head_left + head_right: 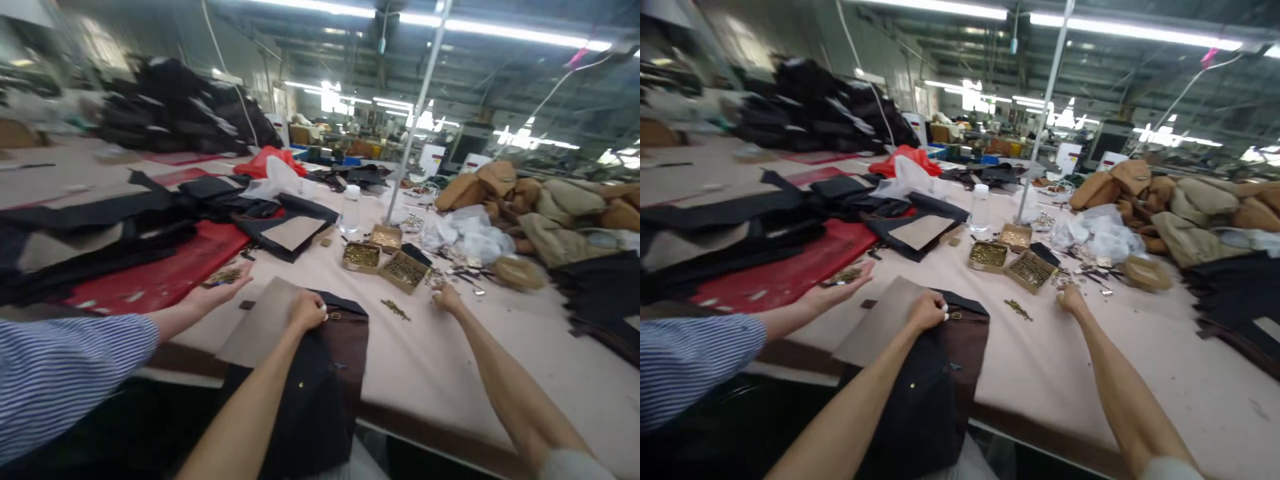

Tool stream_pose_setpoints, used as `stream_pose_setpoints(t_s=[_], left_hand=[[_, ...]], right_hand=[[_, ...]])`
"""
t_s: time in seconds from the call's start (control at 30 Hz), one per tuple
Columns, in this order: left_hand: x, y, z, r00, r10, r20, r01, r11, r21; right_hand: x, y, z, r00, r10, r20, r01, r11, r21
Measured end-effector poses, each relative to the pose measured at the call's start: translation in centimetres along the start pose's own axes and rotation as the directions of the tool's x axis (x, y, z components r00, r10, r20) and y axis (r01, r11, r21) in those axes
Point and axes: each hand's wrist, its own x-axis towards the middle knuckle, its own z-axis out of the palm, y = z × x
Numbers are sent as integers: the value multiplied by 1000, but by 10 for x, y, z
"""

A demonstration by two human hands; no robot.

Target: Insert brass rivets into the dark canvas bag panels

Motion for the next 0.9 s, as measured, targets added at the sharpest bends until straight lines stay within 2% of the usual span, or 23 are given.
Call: stream_pose_setpoints(t_s=[0.07, 0.13, 0.23, 0.3, 0.37, 0.43, 0.5, 0.6, 0.67, 0.73, 0.8, 0.9], left_hand=[[16, -5, 10, 1000, 12, -27, -12, 1000, -11], [19, -10, 16, 999, -6, -52, 5, 1000, -20], [9, -16, 20, 998, -39, -55, 37, 999, -30], [4, -20, 26, 998, -39, -45, 38, 998, -40], [2, -24, 33, 998, -40, -41, 37, 998, -58], [2, -28, 40, 999, -36, -37, 33, 996, -78], [2, -29, 43, 999, -23, -33, 20, 995, -103], [-1, -28, 41, 1000, 7, -30, -11, 990, -144], [-4, -29, 38, 999, 18, -27, -22, 985, -169], [-8, -31, 33, 1000, 13, -20, -17, 981, -192], [-11, -29, 28, 1000, 3, -8, -4, 978, -210], [-6, 0, 14, 1000, 10, 18, -5, 970, -243]], right_hand=[[-1, 30, -12, 990, 142, -7, -142, 988, -55], [4, 39, -12, 978, 208, -7, -208, 975, -75], [7, 35, 1, 975, 224, -10, -224, 971, -81], [3, 24, 18, 986, 160, -46, -162, 985, -51], [-8, 3, 42, 1000, 15, -19, -14, 998, 59], [-25, -33, 69, 988, -132, 85, 109, 966, 233], [-45, -78, 93, 956, -254, 145, 189, 916, 354], [-69, -141, 120, 893, -421, 159, 340, 863, 372], [-78, -169, 134, 847, -502, 173, 419, 833, 362], [-82, -183, 147, 826, -537, 170, 457, 816, 354], [-83, -187, 160, 827, -543, 147, 466, 807, 363], [-83, -186, 179, 859, -497, 123, 412, 815, 408]])
